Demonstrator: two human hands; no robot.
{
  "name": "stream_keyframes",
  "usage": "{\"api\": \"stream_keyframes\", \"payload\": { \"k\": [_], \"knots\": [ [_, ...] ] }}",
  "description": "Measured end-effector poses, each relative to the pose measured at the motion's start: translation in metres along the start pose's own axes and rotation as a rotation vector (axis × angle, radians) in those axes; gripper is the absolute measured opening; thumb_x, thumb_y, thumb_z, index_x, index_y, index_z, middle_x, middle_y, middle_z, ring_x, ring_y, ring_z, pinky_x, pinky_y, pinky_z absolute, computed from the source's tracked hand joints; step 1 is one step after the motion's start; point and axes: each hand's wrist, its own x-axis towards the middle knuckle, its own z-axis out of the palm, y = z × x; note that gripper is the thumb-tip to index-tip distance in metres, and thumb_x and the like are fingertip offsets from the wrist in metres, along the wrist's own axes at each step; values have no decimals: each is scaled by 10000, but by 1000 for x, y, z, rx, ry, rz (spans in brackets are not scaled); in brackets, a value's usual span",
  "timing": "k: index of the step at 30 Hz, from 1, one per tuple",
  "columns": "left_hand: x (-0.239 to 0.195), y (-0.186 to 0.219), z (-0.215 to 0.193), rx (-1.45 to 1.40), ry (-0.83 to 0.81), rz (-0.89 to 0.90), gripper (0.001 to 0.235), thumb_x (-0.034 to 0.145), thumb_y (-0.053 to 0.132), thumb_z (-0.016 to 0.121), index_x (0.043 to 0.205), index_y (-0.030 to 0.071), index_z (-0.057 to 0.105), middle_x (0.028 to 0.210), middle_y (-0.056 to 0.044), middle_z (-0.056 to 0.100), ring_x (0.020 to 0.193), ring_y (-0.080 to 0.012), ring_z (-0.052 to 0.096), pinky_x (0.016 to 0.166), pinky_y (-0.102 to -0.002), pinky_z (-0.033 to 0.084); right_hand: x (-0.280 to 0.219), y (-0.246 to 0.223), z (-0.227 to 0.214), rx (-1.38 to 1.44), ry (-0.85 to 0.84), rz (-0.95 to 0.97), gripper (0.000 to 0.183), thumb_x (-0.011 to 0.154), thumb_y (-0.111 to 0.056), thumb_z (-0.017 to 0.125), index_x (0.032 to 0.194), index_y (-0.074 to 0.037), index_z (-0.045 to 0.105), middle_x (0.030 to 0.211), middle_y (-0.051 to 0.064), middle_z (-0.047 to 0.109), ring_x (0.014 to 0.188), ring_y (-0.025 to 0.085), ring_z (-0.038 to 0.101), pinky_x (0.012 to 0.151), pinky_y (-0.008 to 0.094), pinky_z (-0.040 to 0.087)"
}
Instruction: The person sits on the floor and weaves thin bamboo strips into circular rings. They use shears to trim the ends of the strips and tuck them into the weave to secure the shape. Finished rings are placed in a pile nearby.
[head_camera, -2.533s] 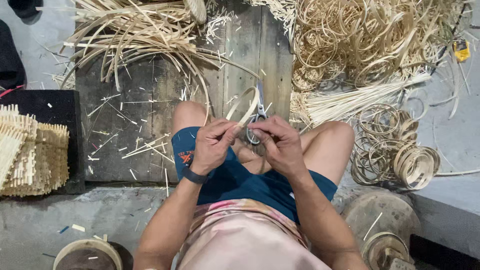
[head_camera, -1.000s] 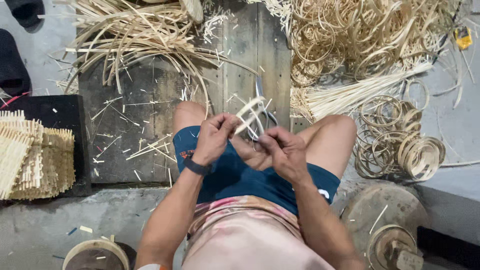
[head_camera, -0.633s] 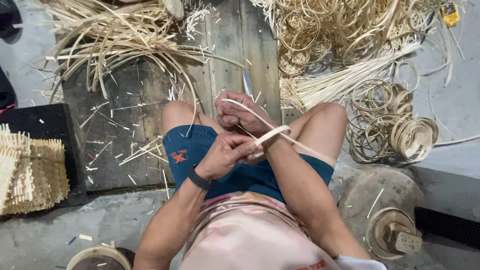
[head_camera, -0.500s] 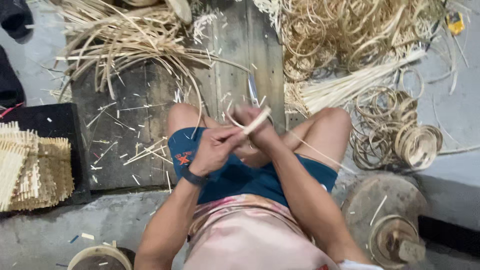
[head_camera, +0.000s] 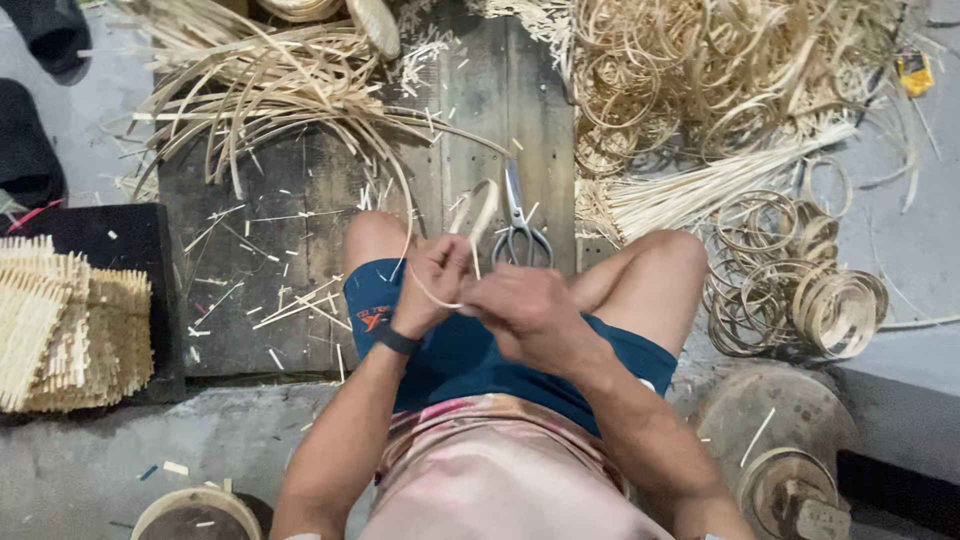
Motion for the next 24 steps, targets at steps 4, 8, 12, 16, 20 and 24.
{"api": "stream_keyframes", "payload": {
  "k": [4,8,12,16,20,24],
  "knots": [
    [-14,6,-12,-523,-172,-81,214,1048,186,610,990,4,705,832,45,644,743,-56,521,637,-226,427,-19,42,38,775,374,746,155,989,-201,579,1087,-96,638,798,-19,703,694,132,627,605,297,520],
    [-30,17,25,-715,-587,-165,220,1086,185,616,1059,-1,732,814,51,601,725,-35,490,633,-185,397,-16,116,76,1598,263,671,154,1109,-207,558,1097,-54,544,814,-64,550,738,50,528,667,219,430],
    [-31,21,29,-773,-527,-345,199,1026,172,644,1022,-4,737,788,40,636,704,-67,540,604,-213,425,-12,138,92,1687,102,396,293,1244,-248,633,1105,1,568,768,-56,491,695,60,469,683,238,399],
    [-16,21,-1,-335,-206,70,158,1002,121,669,1025,-15,745,842,-5,714,782,-96,629,702,-249,519,-12,92,83,1230,233,779,297,1050,-307,583,1133,-36,672,817,2,604,725,116,576,613,277,477],
    [-7,19,-15,-58,-43,191,126,939,44,681,1037,12,753,798,-70,709,717,-130,661,646,-267,511,-20,33,46,669,136,549,204,1018,-188,641,1141,-32,688,983,18,684,868,123,653,754,295,523],
    [-6,15,-2,221,-124,492,87,867,27,710,950,41,730,836,-107,690,798,-232,662,707,-326,514,7,17,5,-146,277,160,235,847,-80,768,1069,-62,694,1007,146,670,884,316,682,750,366,534]
  ]
}}
